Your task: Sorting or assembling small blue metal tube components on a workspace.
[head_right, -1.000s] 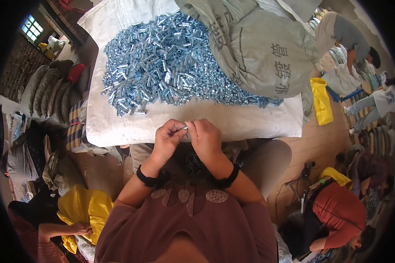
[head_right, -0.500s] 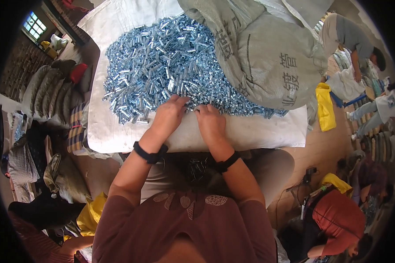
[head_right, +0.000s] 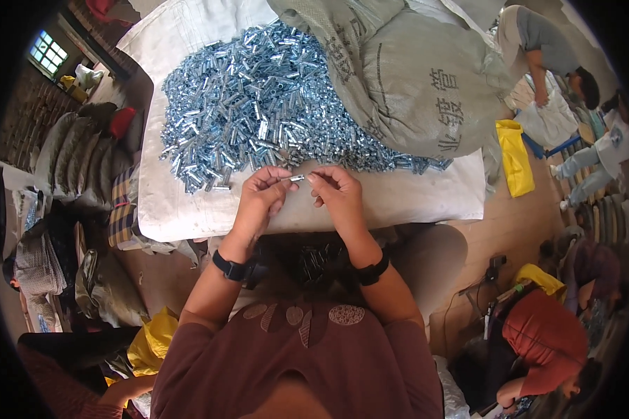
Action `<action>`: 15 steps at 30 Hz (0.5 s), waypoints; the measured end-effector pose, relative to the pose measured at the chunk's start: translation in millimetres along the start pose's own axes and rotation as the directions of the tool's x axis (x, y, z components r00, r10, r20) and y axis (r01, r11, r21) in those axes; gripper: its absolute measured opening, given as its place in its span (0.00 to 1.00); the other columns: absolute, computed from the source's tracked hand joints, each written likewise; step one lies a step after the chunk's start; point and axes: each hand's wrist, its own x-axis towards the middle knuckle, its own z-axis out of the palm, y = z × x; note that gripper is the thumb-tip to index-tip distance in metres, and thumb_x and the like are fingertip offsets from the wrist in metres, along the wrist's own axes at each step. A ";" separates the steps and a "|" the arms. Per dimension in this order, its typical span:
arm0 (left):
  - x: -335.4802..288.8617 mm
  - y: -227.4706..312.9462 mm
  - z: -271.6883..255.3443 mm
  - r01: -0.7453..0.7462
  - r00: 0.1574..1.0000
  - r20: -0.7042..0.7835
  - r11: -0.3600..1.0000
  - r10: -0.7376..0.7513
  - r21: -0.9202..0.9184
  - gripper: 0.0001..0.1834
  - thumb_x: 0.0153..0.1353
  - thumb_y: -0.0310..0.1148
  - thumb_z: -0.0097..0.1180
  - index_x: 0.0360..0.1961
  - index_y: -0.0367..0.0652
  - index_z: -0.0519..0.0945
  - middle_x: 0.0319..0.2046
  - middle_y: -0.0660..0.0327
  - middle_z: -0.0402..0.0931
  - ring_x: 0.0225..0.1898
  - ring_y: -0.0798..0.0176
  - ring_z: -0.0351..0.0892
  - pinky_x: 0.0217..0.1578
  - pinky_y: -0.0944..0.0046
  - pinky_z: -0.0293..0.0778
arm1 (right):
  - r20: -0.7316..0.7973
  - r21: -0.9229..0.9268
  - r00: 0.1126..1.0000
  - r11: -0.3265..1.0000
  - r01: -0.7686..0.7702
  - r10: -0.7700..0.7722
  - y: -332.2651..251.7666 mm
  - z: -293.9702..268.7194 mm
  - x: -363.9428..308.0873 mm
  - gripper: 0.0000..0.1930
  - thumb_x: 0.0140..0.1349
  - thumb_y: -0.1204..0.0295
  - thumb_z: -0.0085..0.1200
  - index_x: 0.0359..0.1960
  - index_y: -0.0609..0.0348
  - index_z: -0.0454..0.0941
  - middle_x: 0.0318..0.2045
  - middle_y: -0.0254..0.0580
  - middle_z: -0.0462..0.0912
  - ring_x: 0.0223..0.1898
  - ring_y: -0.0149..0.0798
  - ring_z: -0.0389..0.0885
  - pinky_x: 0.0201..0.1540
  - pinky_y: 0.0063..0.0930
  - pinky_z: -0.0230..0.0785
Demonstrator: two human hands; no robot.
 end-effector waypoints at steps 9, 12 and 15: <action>-29.3 -13.0 13.7 -0.049 0.999 0.008 0.997 0.049 -0.059 0.07 0.61 0.22 0.51 0.40 0.35 0.76 0.28 0.58 0.79 0.13 0.79 0.57 0.13 0.78 0.51 | -0.029 0.017 1.000 1.000 0.001 -0.001 -5.9 4.2 -20.2 0.09 0.59 0.70 0.58 0.31 0.65 0.78 0.20 0.30 0.75 0.19 0.20 0.69 0.20 0.14 0.62; -32.1 -15.1 15.2 -0.071 0.997 -0.017 0.996 0.071 -0.060 0.06 0.61 0.22 0.51 0.39 0.35 0.77 0.27 0.58 0.79 0.13 0.79 0.56 0.13 0.78 0.52 | -0.058 -0.049 0.998 0.999 -0.006 0.004 -7.8 7.2 -24.0 0.09 0.59 0.70 0.58 0.30 0.64 0.78 0.20 0.30 0.75 0.19 0.20 0.69 0.20 0.15 0.61; -34.0 -16.9 17.4 -0.077 0.996 -0.052 0.994 0.073 -0.079 0.06 0.61 0.22 0.51 0.38 0.34 0.77 0.26 0.59 0.79 0.13 0.79 0.56 0.13 0.78 0.52 | -0.090 -0.267 0.989 0.960 0.090 -0.118 -6.1 9.8 -28.0 0.09 0.59 0.69 0.58 0.29 0.64 0.78 0.19 0.30 0.75 0.19 0.20 0.69 0.19 0.16 0.60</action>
